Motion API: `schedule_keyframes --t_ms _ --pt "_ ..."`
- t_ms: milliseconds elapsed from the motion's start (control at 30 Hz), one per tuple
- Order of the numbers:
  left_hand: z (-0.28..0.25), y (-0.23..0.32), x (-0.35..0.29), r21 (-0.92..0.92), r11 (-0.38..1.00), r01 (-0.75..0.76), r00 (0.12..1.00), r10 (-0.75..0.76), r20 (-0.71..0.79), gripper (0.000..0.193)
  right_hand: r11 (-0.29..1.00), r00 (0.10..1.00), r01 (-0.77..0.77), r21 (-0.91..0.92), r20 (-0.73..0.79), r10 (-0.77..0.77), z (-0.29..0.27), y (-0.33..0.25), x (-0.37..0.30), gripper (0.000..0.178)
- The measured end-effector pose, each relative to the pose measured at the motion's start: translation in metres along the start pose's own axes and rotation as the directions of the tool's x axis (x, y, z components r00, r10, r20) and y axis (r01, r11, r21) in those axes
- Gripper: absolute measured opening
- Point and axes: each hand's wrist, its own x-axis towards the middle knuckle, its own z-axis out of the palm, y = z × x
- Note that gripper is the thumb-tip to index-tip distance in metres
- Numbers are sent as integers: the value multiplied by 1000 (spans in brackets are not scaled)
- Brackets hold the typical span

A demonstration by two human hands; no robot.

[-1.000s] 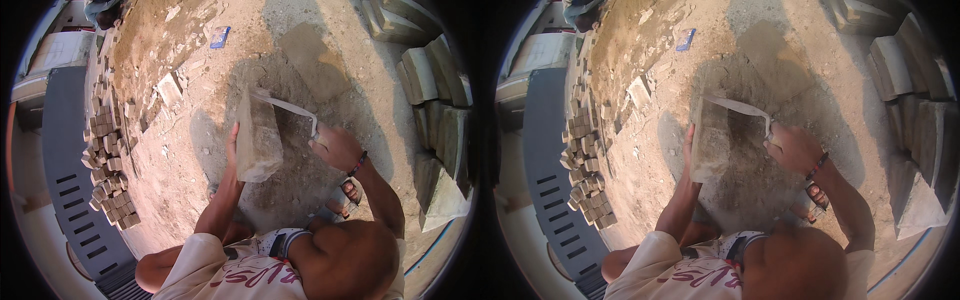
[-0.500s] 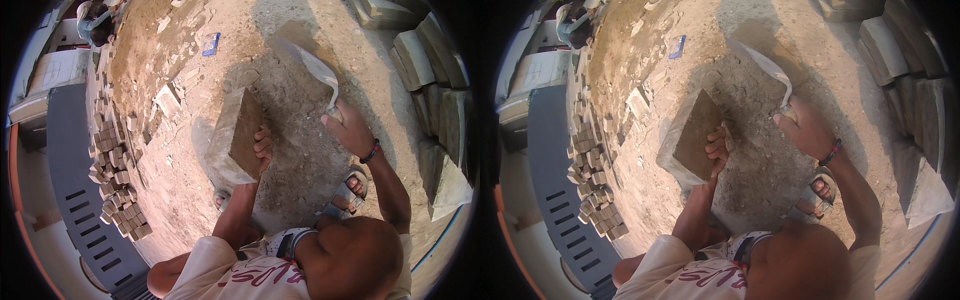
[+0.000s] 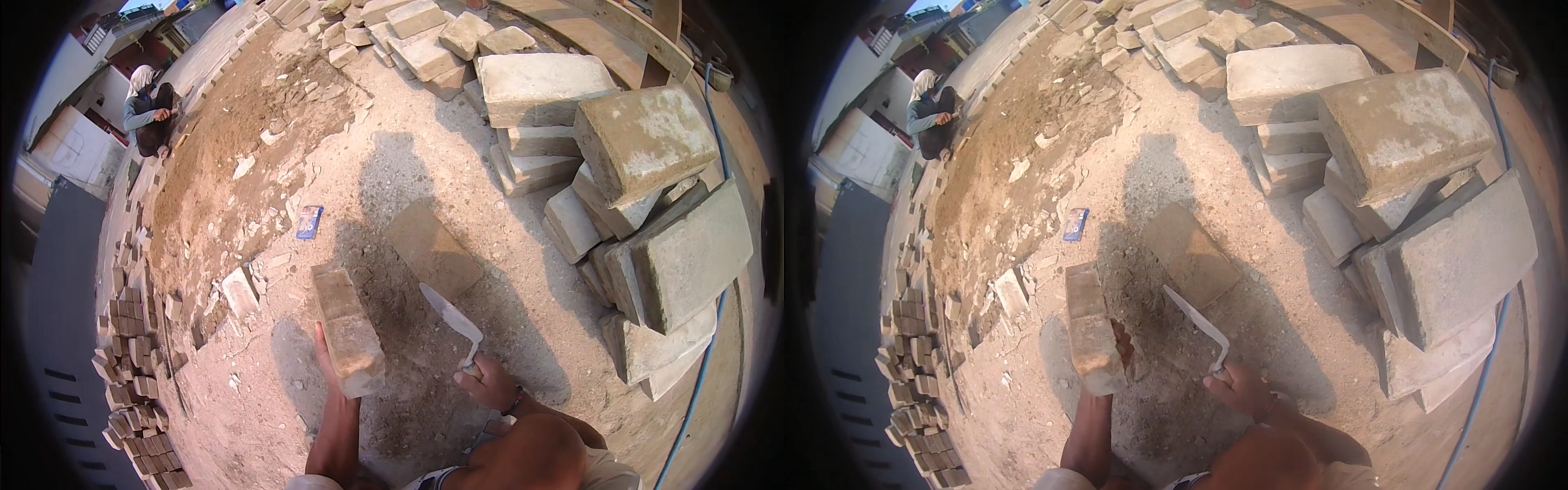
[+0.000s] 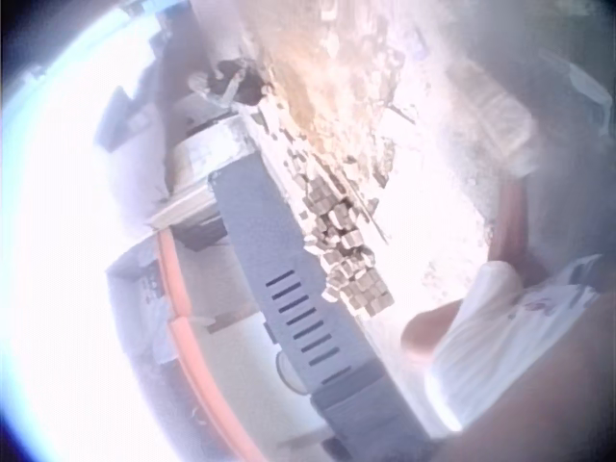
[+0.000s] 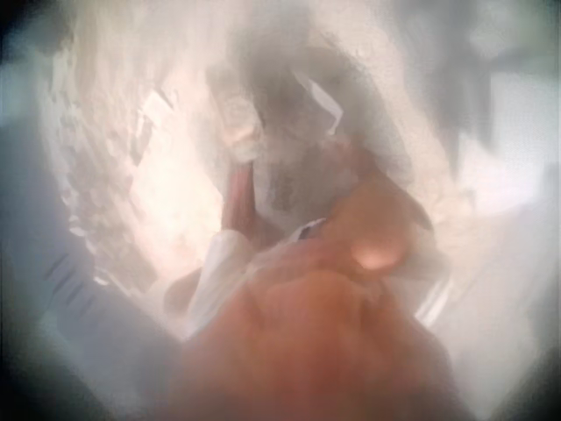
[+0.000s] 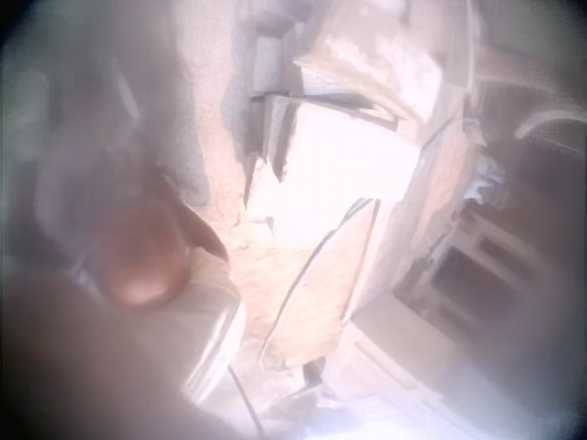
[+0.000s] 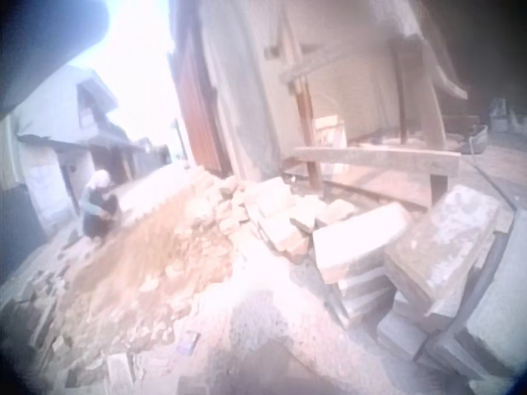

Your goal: The person uses a hand chisel to chip and shape a small rectangular stone block on a dusty ground surface. They repeatedly strike the stone to remove material and refine its edges, then place the shaped stone aside among other blocks.

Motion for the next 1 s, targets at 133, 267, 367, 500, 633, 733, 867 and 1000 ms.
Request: schedule_keyframes --t_ms 133,267,367,500,633,733,867,1000 --pt "80 -8 33 322 938 -130 963 197 -185 59 995 982 -90 51 -159 97 -3 59 -29 35" --pt "158 1 77 452 891 -36 996 70 -58 59 985 969 -45 -164 -245 4 4 72 -55 41" --pt "225 8 125 675 737 4 999 -25 21 63 954 944 -301 2 -137 299 1 56 -74 43" --pt "333 -4 196 867 369 -335 903 -136 407 71 874 880 -449 188 -80 469 -2 57 -81 43" --pt "431 -30 252 874 208 -439 744 -462 483 75 994 960 -106 -34 -264 93 16 118 -82 43" --pt "461 -70 291 716 -216 -664 681 -570 460 83 986 960 -140 -91 -255 113 1 86 -89 38" --pt "442 -107 309 630 -391 -670 729 -507 460 68 933 944 -261 247 -137 301 6 89 -88 25" --pt "433 -101 303 384 -455 -803 564 -375 736 69 895 919 -276 350 -177 353 -1 73 -85 21"
